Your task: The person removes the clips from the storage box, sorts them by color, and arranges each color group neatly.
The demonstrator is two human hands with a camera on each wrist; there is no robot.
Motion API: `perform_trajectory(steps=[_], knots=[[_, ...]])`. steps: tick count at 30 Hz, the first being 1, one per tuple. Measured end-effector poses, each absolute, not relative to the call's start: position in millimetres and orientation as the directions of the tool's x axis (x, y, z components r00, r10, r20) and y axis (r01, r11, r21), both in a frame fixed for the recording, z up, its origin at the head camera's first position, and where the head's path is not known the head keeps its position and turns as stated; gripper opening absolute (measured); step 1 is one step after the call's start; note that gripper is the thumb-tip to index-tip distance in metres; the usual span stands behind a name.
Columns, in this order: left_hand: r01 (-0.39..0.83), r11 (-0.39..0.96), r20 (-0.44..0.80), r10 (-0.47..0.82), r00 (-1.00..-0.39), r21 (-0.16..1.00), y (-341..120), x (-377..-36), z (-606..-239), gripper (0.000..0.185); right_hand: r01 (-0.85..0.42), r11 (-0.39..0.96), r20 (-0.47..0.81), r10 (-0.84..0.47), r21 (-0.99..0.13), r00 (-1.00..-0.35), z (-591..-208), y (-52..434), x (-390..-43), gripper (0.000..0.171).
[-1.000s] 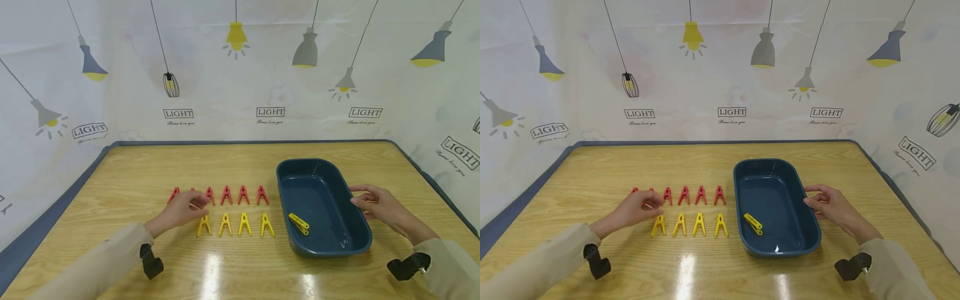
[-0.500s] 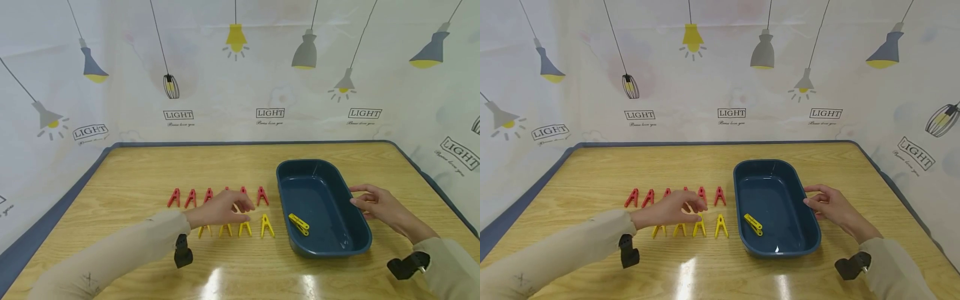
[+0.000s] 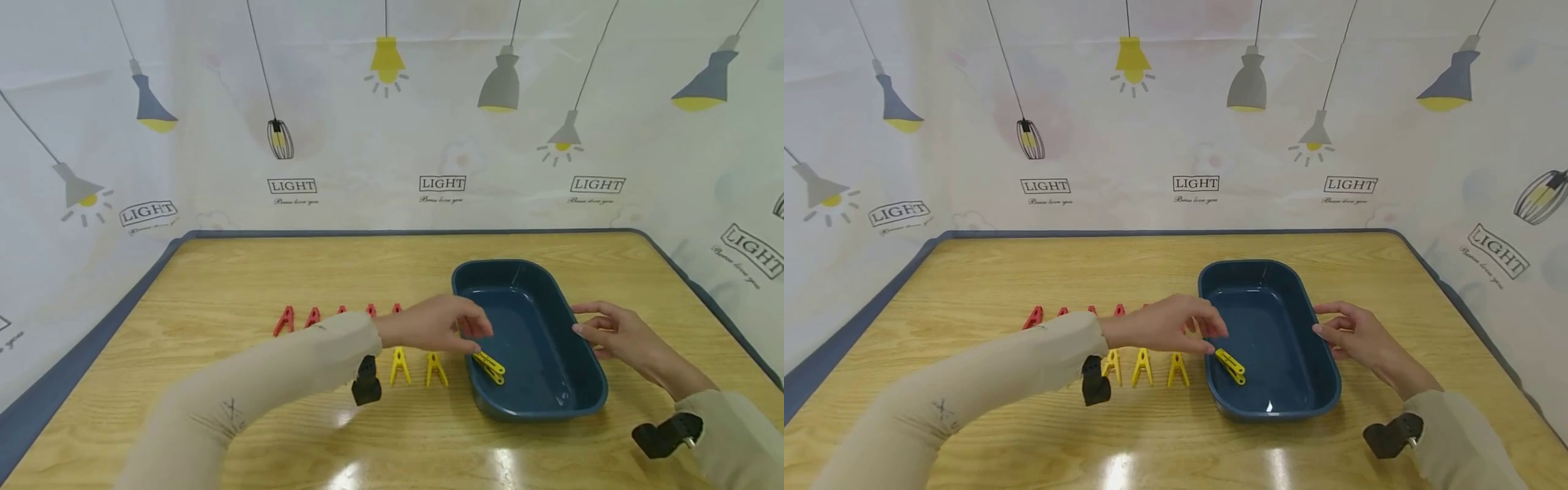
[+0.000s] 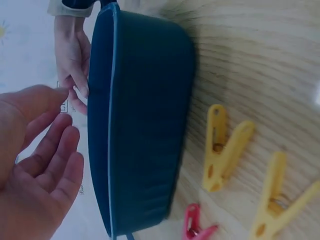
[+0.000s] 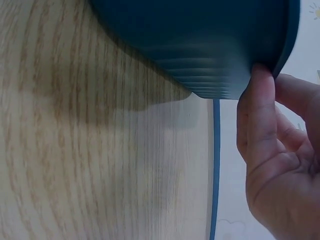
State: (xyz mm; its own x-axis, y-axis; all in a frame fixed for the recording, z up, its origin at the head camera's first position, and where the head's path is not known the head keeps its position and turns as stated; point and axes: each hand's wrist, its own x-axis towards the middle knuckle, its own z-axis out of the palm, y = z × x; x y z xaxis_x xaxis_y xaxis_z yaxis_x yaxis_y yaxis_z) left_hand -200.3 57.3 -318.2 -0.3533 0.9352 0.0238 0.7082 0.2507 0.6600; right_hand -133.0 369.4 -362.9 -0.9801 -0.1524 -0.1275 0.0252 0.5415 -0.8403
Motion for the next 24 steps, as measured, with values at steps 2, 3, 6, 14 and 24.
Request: perform_trajectory(steps=[2, 3, 6, 14, 24], knots=[[0.737, 0.224, 0.006, 0.955, -0.295, 0.637, 66, -202, -317, 0.023, 0.027, 0.539, -0.127, -0.149, -0.842, -0.981, -363, 369, -133, 0.051], [0.746, 0.214, -0.008, 0.963, -0.269, 0.631, 69, -203, -317, 0.024, 0.026, 0.536, -0.125, -0.15, -0.844, -0.981, -363, 369, -133, 0.051], [0.758, 0.212, -0.062, 0.973, -0.222, 0.617, 81, -206, -320, 0.025, 0.027, 0.531, -0.126, -0.151, -0.847, -0.98, -363, 369, -133, 0.052], [0.749, 0.279, -0.223, 0.958, -0.178, 0.601, 117, -218, -339, 0.029, 0.04, 0.544, -0.135, -0.136, -0.838, -0.981, -362, 368, -132, 0.052], [0.7, 0.37, -0.41, 0.904, -0.121, 0.611, 136, -225, -345, 0.03, 0.043, 0.536, -0.134, -0.133, -0.843, -0.982, -363, 368, -134, 0.052]])
